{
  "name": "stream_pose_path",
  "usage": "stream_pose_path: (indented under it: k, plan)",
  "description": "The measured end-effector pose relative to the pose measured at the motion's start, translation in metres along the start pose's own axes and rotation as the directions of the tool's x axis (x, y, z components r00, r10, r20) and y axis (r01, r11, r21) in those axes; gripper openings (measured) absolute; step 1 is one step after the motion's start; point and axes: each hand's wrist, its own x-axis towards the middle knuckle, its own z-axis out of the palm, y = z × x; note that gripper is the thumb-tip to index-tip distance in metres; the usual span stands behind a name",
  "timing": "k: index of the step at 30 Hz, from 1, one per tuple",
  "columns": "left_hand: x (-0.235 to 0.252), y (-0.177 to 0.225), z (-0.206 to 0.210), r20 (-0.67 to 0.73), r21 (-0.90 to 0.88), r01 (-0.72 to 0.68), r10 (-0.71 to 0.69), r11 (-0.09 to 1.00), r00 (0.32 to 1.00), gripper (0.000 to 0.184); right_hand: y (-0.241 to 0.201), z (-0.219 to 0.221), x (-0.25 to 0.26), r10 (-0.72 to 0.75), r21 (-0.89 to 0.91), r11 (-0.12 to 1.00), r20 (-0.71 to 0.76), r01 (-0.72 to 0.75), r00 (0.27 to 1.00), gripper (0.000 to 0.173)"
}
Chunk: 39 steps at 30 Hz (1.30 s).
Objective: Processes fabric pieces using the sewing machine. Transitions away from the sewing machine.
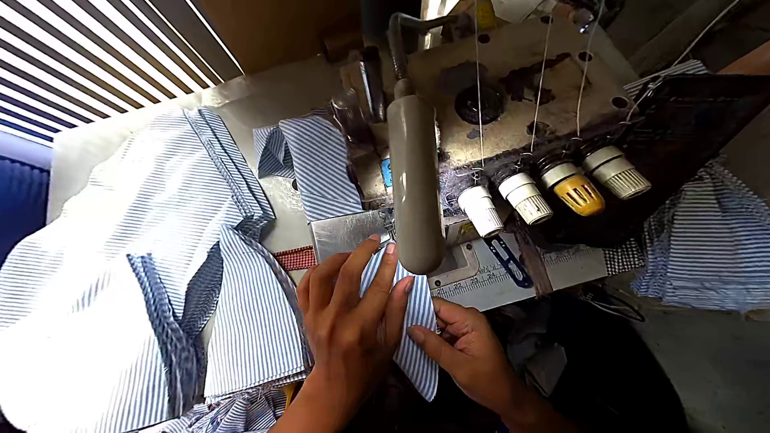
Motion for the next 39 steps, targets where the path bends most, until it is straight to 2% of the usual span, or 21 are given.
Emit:
stream_pose_path:
  k: [5, 9, 12, 14, 15, 16, 17, 18, 19, 20, 21, 22, 24, 26, 28, 31, 33, 34, 36, 38, 39]
  plan:
    - [-0.001, -0.004, 0.0, 0.013, 0.034, -0.024, 0.024, 0.999, 1.0, 0.035, 0.001, 0.002, -0.001, 0.005, -0.073, 0.997, -0.019, -0.007, 1.0, 0.015]
    - [-0.004, -0.02, 0.001, 0.072, 0.017, -0.051, 0.05, 0.999, 0.996, 0.045, 0.004, 0.005, 0.005, -0.004, -0.145, 0.989, -0.037, -0.001, 0.999, 0.015]
    - [-0.032, -0.019, -0.016, 0.001, -0.141, 0.082, -0.082, 0.987, 0.997, 0.044, 0.013, 0.006, 0.002, 0.009, -0.177, 0.984, -0.043, -0.016, 0.999, 0.016]
    - [-0.066, -0.008, -0.025, -0.055, -0.351, 0.227, -0.262, 0.908, 0.963, 0.037, 0.015, 0.006, -0.008, 0.057, -0.135, 0.989, -0.027, -0.06, 0.998, 0.017]
    - [-0.083, 0.0, -0.027, 0.037, -0.502, 0.332, -0.363, 0.799, 0.931, 0.034, 0.014, 0.005, -0.014, 0.096, -0.082, 0.992, -0.012, -0.097, 0.995, 0.017]
    - [-0.096, 0.01, -0.029, 0.218, -0.652, 0.463, -0.436, 0.601, 0.873, 0.033, 0.014, 0.006, -0.021, 0.137, -0.026, 0.99, -0.002, -0.137, 0.991, 0.017]
    - [-0.106, 0.017, -0.03, 0.439, -0.737, 0.6, -0.455, 0.311, 0.775, 0.039, 0.013, 0.006, -0.028, 0.17, 0.024, 0.985, 0.003, -0.17, 0.985, 0.016]
    - [-0.111, 0.021, -0.03, 0.628, -0.727, 0.686, -0.421, -0.018, 0.655, 0.052, 0.012, 0.007, -0.034, 0.19, 0.063, 0.98, 0.003, -0.189, 0.982, 0.015]
    - [-0.112, 0.021, -0.029, 0.735, -0.671, 0.689, -0.363, -0.272, 0.572, 0.064, 0.011, 0.009, -0.039, 0.194, 0.087, 0.977, 0.001, -0.193, 0.981, 0.014]
    - [-0.111, 0.02, -0.028, 0.765, -0.644, 0.652, -0.34, -0.401, 0.547, 0.068, 0.009, 0.01, -0.042, 0.187, 0.102, 0.977, -0.003, -0.185, 0.982, 0.014]
    - [-0.106, 0.019, -0.027, 0.749, -0.663, 0.618, -0.379, -0.424, 0.544, 0.062, 0.008, 0.012, -0.043, 0.175, 0.111, 0.979, -0.008, -0.173, 0.984, 0.013]
    - [-0.101, 0.02, -0.027, 0.697, -0.712, 0.602, -0.472, -0.362, 0.54, 0.052, 0.008, 0.013, -0.045, 0.168, 0.114, 0.98, -0.013, -0.165, 0.986, 0.012]
    - [-0.094, 0.021, -0.026, 0.548, -0.787, 0.597, -0.619, -0.155, 0.562, 0.038, 0.008, 0.013, -0.046, 0.172, 0.105, 0.98, -0.012, -0.17, 0.985, 0.014]
    - [-0.092, 0.02, -0.028, 0.471, -0.796, 0.605, -0.656, -0.027, 0.59, 0.033, 0.009, 0.011, -0.046, 0.224, 0.128, 0.966, 0.008, -0.223, 0.974, 0.03]
    - [-0.092, 0.02, -0.028, 0.445, -0.794, 0.607, -0.66, 0.023, 0.606, 0.03, 0.012, 0.011, -0.045, 0.27, 0.154, 0.951, 0.021, -0.27, 0.963, 0.036]
    - [-0.094, 0.018, -0.027, 0.426, -0.798, 0.602, -0.664, 0.045, 0.614, 0.03, 0.015, 0.016, -0.046, 0.273, 0.09, 0.959, -0.042, -0.269, 0.961, 0.021]
    - [-0.101, 0.017, -0.021, 0.351, -0.823, 0.556, -0.668, 0.114, 0.657, 0.042, 0.016, 0.019, -0.049, 0.25, 0.048, 0.968, -0.088, -0.247, 0.964, 0.017]
    - [-0.106, 0.016, -0.017, 0.259, -0.839, 0.504, -0.662, 0.207, 0.704, 0.055, 0.016, 0.021, -0.051, 0.242, 0.045, 0.97, -0.1, -0.238, 0.965, 0.016]
    - [-0.12, 0.01, -0.006, -0.002, -0.749, 0.352, -0.533, 0.562, 0.846, 0.082, 0.013, 0.023, -0.055, 0.223, 0.043, 0.975, -0.12, -0.22, 0.967, 0.015]
    - [-0.124, 0.0, 0.002, -0.213, -0.454, 0.169, -0.291, 0.875, 0.933, 0.086, 0.011, 0.025, -0.059, 0.19, 0.012, 0.982, -0.132, -0.19, 0.973, 0.016]
    - [-0.12, -0.003, 0.003, -0.22, -0.307, 0.06, -0.133, 0.95, 0.966, 0.076, 0.01, 0.026, -0.061, 0.162, -0.001, 0.987, -0.126, -0.163, 0.979, 0.016]
